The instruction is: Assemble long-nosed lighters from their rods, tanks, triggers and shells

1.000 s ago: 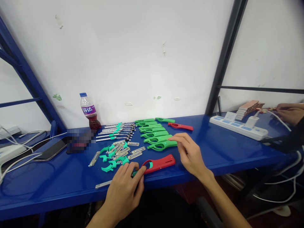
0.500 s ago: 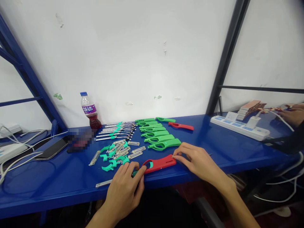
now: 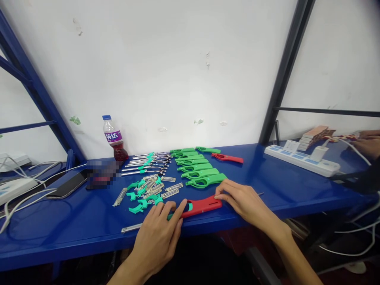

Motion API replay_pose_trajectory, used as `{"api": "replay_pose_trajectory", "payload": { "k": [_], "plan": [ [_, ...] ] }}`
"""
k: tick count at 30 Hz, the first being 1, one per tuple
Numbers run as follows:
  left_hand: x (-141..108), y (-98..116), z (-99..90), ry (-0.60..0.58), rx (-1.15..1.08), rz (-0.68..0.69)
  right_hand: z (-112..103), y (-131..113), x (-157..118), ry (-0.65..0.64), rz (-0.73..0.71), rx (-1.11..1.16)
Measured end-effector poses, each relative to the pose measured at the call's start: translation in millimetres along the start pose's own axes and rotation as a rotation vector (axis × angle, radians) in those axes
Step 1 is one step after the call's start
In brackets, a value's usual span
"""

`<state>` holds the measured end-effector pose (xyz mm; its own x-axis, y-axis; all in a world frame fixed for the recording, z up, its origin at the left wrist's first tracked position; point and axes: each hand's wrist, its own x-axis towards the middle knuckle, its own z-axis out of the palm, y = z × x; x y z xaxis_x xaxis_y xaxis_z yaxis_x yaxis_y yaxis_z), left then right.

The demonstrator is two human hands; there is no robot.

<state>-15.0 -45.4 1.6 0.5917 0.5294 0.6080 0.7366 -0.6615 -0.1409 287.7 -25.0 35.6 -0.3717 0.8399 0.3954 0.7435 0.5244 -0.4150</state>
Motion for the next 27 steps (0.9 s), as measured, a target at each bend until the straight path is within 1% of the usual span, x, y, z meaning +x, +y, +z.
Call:
{"api": "replay_pose_trajectory", "payload": {
  "k": [2, 10, 11, 15, 17, 19, 21, 24, 27],
  "plan": [
    [0.7, -0.1, -1.2, -0.028, -0.009, -0.005, 0.6, 0.0, 0.0, 0.003, -0.008, 0.002],
    [2.1, -1.1, -1.9, -0.051, -0.107, -0.030, 1.7, 2.1, -3.5, 0.048, -0.006, 0.047],
    [2.0, -1.2, -1.7, -0.050, -0.116, -0.028, 0.6, 3.4, -3.7, 0.076, -0.001, 0.050],
    [1.7, -1.0, -1.8, -0.044, -0.122, -0.024, -7.9, 5.3, -3.0, 0.256, 0.001, 0.049],
    [1.6, -0.5, -2.2, -0.042, -0.113, -0.026, -12.3, 0.4, 0.7, 0.285, -0.019, 0.055],
    [1.4, 0.1, -2.5, -0.042, -0.106, -0.023, -14.6, -8.7, 9.4, 0.254, -0.063, 0.058],
    [1.2, 0.6, -2.6, -0.040, -0.098, -0.022, -14.5, -20.2, 24.2, 0.183, -0.139, 0.026],
    [1.2, 1.0, -2.5, -0.026, -0.081, -0.019, -10.1, -37.4, 57.2, 0.028, -0.280, -0.078],
    [1.4, 1.2, -2.1, -0.011, -0.074, -0.007, -1.8, -51.4, 95.8, -0.094, -0.360, -0.150]
  ]
}}
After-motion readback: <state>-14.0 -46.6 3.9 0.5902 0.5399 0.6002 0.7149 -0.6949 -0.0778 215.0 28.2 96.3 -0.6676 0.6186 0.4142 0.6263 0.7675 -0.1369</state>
